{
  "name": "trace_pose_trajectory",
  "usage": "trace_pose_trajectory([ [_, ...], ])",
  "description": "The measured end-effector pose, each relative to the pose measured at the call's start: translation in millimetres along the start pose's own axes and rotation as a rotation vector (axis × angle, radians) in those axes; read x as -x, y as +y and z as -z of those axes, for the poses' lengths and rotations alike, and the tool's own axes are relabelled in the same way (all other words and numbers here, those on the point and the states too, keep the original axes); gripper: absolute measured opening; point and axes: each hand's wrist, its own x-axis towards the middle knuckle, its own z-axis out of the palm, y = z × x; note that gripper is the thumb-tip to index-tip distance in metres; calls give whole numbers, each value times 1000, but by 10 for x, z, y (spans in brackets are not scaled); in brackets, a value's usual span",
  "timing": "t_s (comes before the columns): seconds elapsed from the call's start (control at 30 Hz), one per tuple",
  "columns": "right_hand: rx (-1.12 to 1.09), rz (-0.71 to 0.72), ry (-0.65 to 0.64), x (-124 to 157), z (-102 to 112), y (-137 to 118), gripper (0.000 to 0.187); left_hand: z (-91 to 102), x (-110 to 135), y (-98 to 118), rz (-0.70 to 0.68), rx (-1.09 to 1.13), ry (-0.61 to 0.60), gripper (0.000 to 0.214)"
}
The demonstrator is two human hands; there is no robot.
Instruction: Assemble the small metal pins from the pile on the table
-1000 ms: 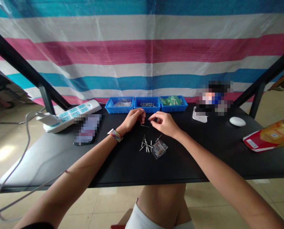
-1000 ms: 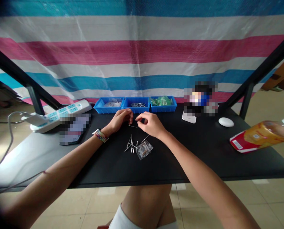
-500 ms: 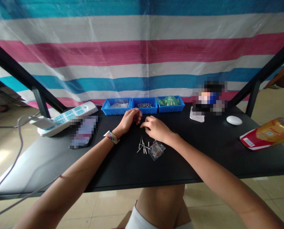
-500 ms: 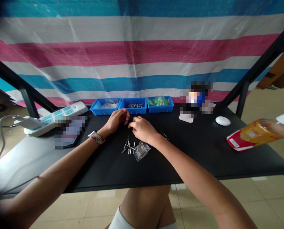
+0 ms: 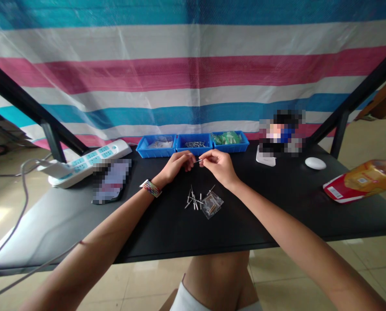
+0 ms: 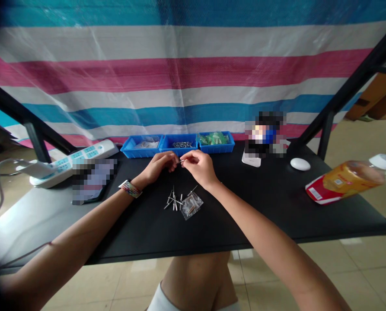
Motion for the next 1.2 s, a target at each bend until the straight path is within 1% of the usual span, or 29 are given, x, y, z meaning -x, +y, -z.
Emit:
trace_pose_trajectory([
  [0.1,-140,-97,9,-15,-7,99,9,2,13,24,-22,-60,-36,35],
  [0.33,-153,-107,31,-26,16,143,10,1,14,5,-32,-15,-1,30],
  [0.43,-179,-116,29,-28,22,149,14,-5,2,-8,-44,-41,12,34],
  [0.53,-194,-111,36,-23,15,166,18,-16,-8,-15,-52,-101,38,43],
  [0.7,-131,-73,32,-16,12,169,21,-31,-5,-8,-52,-138,52,54],
  [0.8,-77,-78,27,-21,29,158,32,-32,-1,-5,-40,-114,55,55],
  [0.87,-44,-80,33,-24,42,158,40,-30,2,-2,-30,-67,52,52],
  [0.97,-1,-79,57,-25,53,168,46,-25,10,6,-32,9,40,40],
  [1.07,43,-80,71,-25,59,175,48,-19,17,11,-56,30,25,32],
  [1.2,63,-86,43,-22,65,162,47,-13,13,-4,-81,9,23,30],
])
